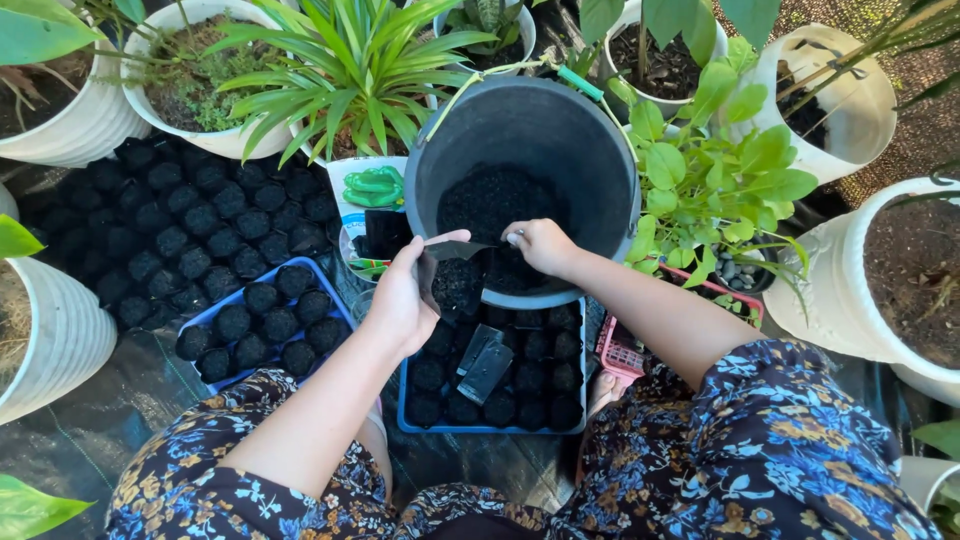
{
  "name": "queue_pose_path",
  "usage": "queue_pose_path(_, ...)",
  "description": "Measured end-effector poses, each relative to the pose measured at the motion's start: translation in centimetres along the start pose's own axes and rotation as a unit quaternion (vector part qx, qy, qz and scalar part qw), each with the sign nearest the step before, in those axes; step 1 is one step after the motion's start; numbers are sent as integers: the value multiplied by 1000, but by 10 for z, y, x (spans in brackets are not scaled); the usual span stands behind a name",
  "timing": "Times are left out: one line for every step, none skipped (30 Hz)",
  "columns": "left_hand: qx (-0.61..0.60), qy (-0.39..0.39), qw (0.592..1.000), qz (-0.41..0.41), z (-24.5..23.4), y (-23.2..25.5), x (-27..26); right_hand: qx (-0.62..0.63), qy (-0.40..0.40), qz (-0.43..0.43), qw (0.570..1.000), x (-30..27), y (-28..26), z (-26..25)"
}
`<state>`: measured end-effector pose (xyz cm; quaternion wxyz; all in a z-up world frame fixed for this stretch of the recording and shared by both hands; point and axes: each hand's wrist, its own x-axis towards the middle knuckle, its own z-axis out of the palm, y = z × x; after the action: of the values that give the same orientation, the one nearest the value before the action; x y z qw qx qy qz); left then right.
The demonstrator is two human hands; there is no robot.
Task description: Filling small seedling pots with soil using a spoon from a bucket.
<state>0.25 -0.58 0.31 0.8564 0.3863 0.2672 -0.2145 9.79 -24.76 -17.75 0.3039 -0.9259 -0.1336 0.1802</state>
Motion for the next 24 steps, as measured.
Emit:
queue_pose_path(0, -1, 1000, 0, 0, 0, -1, 0, 1, 1, 1000, -1, -2, -3)
queue_pose_path(-1, 0, 1000, -2, 0, -1, -2, 37, -1, 19, 999, -1, -4, -7)
queue_pose_path(-3, 1, 1000, -3, 0, -1, -4, 75, -3, 38, 996, -2, -7, -11)
queue_pose_path(-2, -1, 1000, -3, -2, -2, -3, 75, -2, 38, 996, -5, -8, -16)
queue_pose_path(3, 0, 1000, -1, -4, -4, -2, 102, -2, 50, 993, -7, -9, -21)
queue_pose_path(9, 0, 1000, 1, -6, -5, -1, 130, -1, 60, 990, -10, -11, -26)
queue_pose_path(10, -1, 1000, 2, 1, -1, -9, 130, 1, 60, 990, -10, -8, -29)
queue_pose_path(12, 1, 1000, 3, 9, 2, -17, 166, 11, 73, 983, -10, -5, -31)
queue_pose_path(14, 4, 1000, 3, 16, 5, -26, 202, 21, 85, 975, -11, -1, -33)
queue_pose_path(15, 2, 1000, 4, 8, 2, -19, 202, 23, 85, 975, -12, 2, -35)
queue_pose_path(4, -4, 1000, 0, 1, -1, -12, 245, 34, 95, 964, -13, 6, -36)
queue_pose_path(-7, -8, 1000, -4, -6, -5, -5, 288, 44, 105, 951, -15, 9, -36)
queue_pose_path(-7, -9, 1000, -4, -6, -6, -7, 288, 45, 105, 951, -16, 13, -36)
queue_pose_path(-12, -9, 1000, -3, -6, -7, -8, 287, 40, 118, 950, -18, 17, -37)
queue_pose_path(-17, -9, 1000, -1, -5, -8, -9, 286, 36, 131, 949, -20, 22, -37)
queue_pose_path(-16, -10, 1000, -2, -8, -10, -7, 286, 38, 131, 948, -21, 23, -38)
queue_pose_path(-23, -17, 1000, -3, -11, -13, -5, 303, 37, 134, 943, -22, 24, -39)
queue_pose_path(-31, -24, 999, -4, -14, -16, -3, 320, 35, 137, 937, -23, 25, -39)
queue_pose_path(-31, -25, 999, -4, -14, -17, -1, 321, 36, 137, 937, -24, 27, -39)
queue_pose_path(-32, -31, 999, -1, -15, -18, 0, 325, 44, 136, 935, -25, 29, -39)
queue_pose_path(-34, -36, 999, 2, -16, -19, 1, 329, 52, 136, 933, -26, 30, -38)
queue_pose_path(-34, -36, 999, 2, -18, -20, 2, 329, 52, 136, 933, -28, 27, -41)
queue_pose_path(-30, -35, 999, 4, -19, -21, 4, 333, 48, 132, 932, -31, 24, -43)
queue_pose_path(-26, -35, 999, 6, -20, -22, 6, 338, 45, 127, 932, -33, 21, -46)
